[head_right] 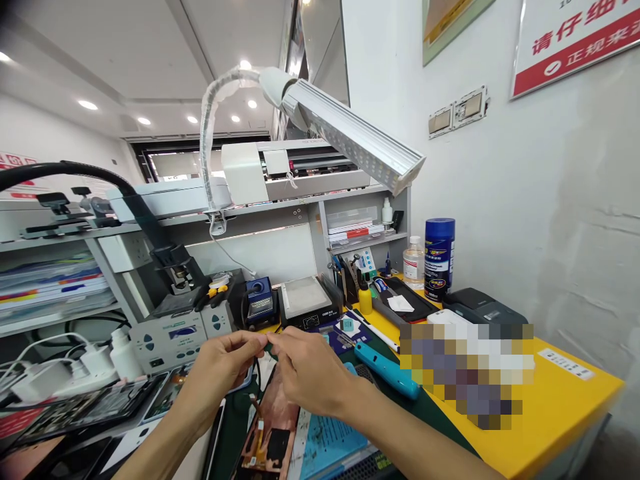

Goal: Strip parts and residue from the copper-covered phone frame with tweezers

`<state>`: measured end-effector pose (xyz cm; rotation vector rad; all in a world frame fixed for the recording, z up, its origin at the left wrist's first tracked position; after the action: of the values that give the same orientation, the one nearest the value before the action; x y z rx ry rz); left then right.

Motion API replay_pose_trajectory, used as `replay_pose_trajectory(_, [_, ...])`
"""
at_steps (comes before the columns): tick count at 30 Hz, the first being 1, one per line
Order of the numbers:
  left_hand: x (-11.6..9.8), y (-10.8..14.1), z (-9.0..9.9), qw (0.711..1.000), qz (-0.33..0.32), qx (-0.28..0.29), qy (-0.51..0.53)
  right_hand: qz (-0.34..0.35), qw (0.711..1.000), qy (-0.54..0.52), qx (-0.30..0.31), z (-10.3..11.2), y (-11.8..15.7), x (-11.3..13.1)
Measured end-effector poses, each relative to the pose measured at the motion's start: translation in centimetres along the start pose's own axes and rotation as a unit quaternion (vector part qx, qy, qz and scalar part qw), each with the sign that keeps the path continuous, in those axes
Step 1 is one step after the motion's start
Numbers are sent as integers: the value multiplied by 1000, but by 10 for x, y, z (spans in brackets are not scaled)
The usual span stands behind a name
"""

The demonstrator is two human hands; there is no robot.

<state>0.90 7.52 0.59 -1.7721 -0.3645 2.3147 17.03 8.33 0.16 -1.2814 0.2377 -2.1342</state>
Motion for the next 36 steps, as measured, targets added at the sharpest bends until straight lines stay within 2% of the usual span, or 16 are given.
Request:
replay_pose_trajectory(8, [0, -1, -2, 993, 51, -14, 104, -92, 991, -88, 32, 2, -4, -7])
replay_pose_trajectory(12, [3, -2, -1, 982, 76, -4, 174, -94, 991, -93, 18, 4, -5, -5])
replay_pose_trajectory(16, [3, -1, -4, 956, 121, 13, 267, 5, 998, -22, -50, 3, 0, 0])
replay_pose_trajectory(19, [2, 1, -9, 932, 162, 6, 323, 79, 992, 35, -96, 0, 3, -3])
replay_pose_trajectory(25, [-4, 4, -17, 903, 208, -5, 376, 134, 978, 67, -142, 0, 2, -8])
replay_pose_trajectory(28, [-2, 4, -17, 910, 195, -19, 364, 145, 976, 61, -152, -1, 4, -7])
replay_pose_trajectory(32, [4, 4, -12, 942, 136, -45, 304, 129, 980, 43, -143, -2, 7, -4])
replay_pose_trajectory(36, [3, 7, -5, 979, 72, -19, 187, 92, 988, 5, -121, 3, 4, 3])
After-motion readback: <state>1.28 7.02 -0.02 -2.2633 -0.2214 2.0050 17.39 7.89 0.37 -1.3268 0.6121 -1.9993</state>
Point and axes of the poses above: each hand's wrist, its own y-axis away from the middle knuckle, its own z-axis out of the back of the hand, x = y × z, the point moved 3 cm from there along -y, towards the middle knuckle, and after that the axes turned 11 degrees about -z, right-handed, at the moved point
